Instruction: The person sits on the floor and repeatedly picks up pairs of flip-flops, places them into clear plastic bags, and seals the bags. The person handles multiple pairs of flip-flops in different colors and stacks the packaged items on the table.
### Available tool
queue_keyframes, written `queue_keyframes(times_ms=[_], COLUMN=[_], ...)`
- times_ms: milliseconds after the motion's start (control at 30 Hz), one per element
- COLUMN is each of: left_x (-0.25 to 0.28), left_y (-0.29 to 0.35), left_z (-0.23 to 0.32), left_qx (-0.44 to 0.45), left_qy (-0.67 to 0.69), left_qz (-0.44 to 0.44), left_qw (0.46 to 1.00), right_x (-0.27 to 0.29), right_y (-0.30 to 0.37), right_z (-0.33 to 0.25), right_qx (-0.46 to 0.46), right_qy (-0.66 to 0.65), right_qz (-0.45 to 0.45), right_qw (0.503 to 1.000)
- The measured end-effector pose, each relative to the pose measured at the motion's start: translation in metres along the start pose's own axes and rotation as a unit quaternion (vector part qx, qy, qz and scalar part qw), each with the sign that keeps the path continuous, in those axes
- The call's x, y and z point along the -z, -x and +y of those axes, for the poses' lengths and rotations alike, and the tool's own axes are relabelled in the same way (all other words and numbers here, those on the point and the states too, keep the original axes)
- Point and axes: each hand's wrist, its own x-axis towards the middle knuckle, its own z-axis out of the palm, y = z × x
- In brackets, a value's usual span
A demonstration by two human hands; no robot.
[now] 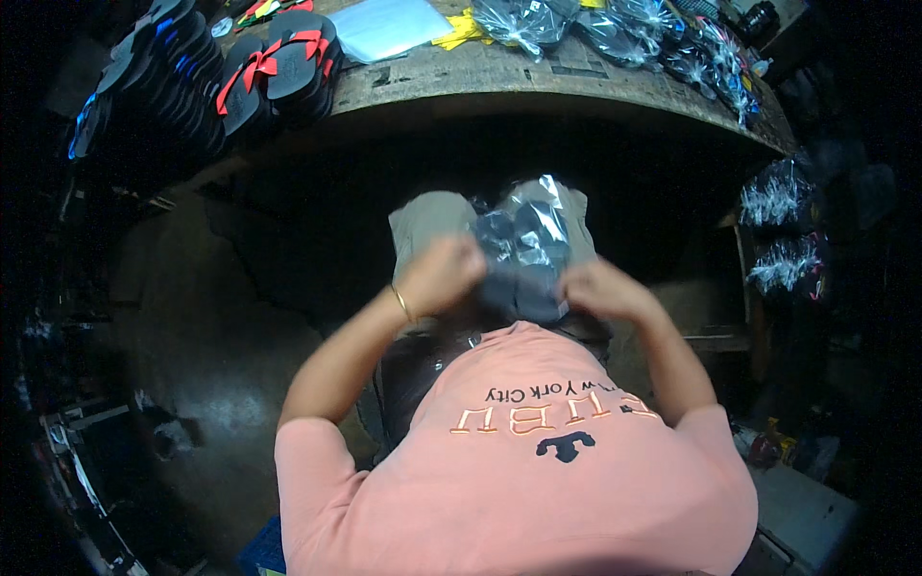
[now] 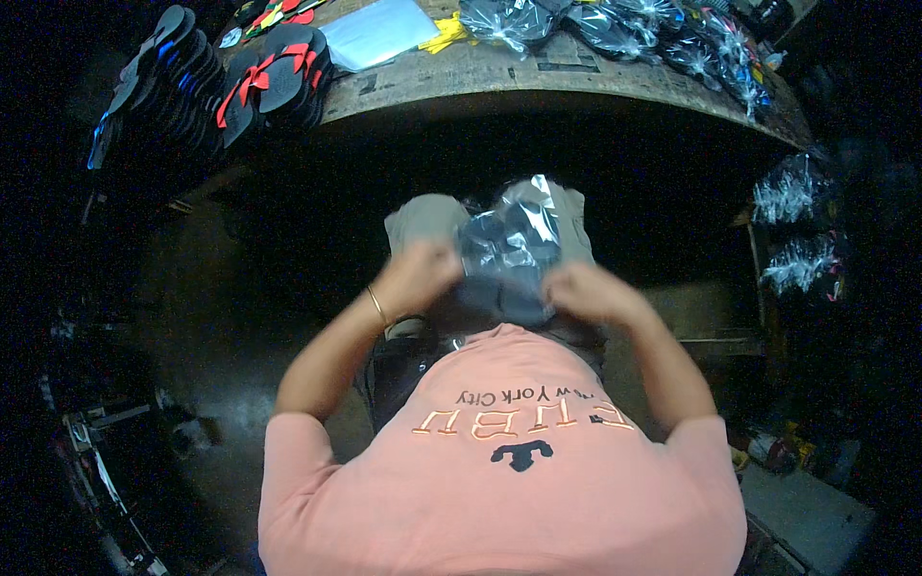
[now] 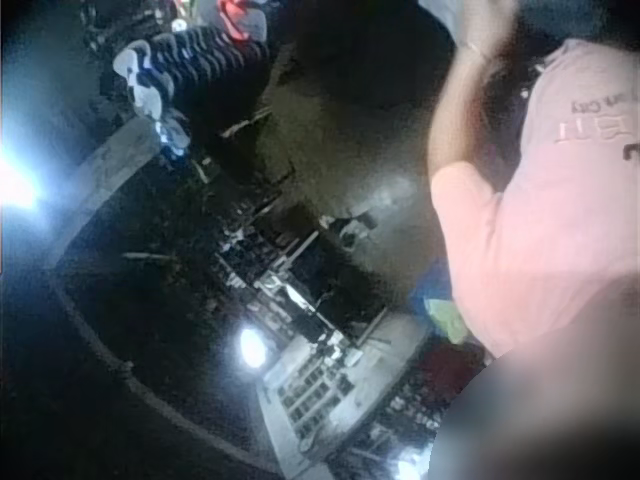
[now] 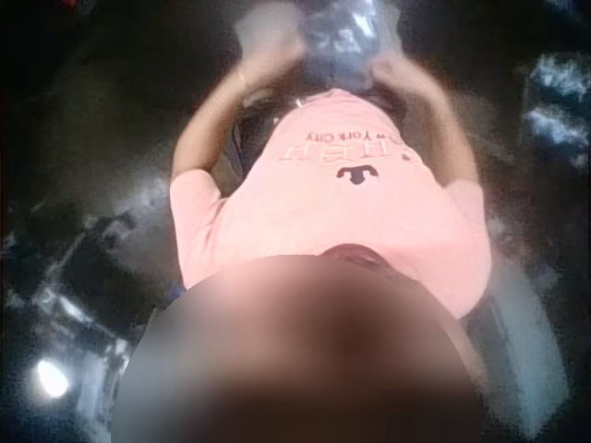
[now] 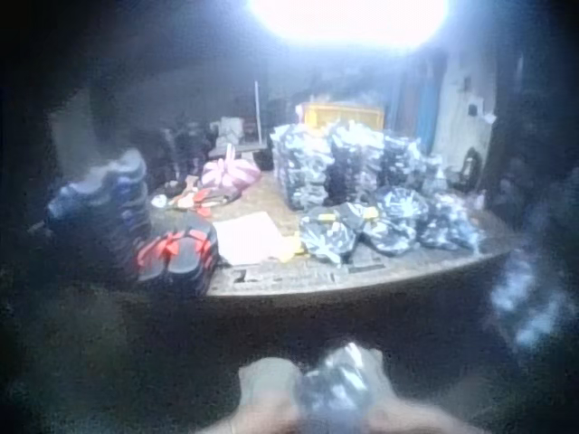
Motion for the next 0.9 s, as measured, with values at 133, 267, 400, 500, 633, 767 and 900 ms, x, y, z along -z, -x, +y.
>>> queue_keyframes(times_ms=[133,267,400,500,633,767,900], left_x=[0.080,0.063,-0.005,-0.040,-0.067,-0.077,-0.079], left_y=[-0.017,-0.004,-0.015,-0.005,0.000,-0.005,-0.004], left_z=[0.036,0.048,0.039,0.014,-0.007,-0.008,-0.010], left_qx=[-0.212,-0.204,-0.143,-0.106,-0.126,-0.139,-0.121], left_qy=[0.040,0.071,0.035,0.071,0.122,0.093,0.105], left_qz=[0.324,0.189,0.080,0.003,-0.019,-0.048,-0.052], left_qw=[0.921,0.958,0.986,0.992,0.984,0.985,0.986], right_x=[0.099,0.166,0.185,0.201,0.207,0.212,0.210], right_y=[-0.040,-0.101,-0.208,-0.231,-0.256,-0.305,-0.315], right_z=[-0.066,-0.123,-0.120,-0.080,-0.066,-0.099,-0.104], right_qx=[0.247,0.326,0.229,0.053,0.056,0.090,0.047], right_qy=[-0.028,0.136,0.318,0.414,0.373,0.419,0.416], right_qz=[0.202,0.362,0.326,0.453,0.453,0.449,0.389], right_qw=[0.947,0.863,0.860,0.788,0.808,0.784,0.821])
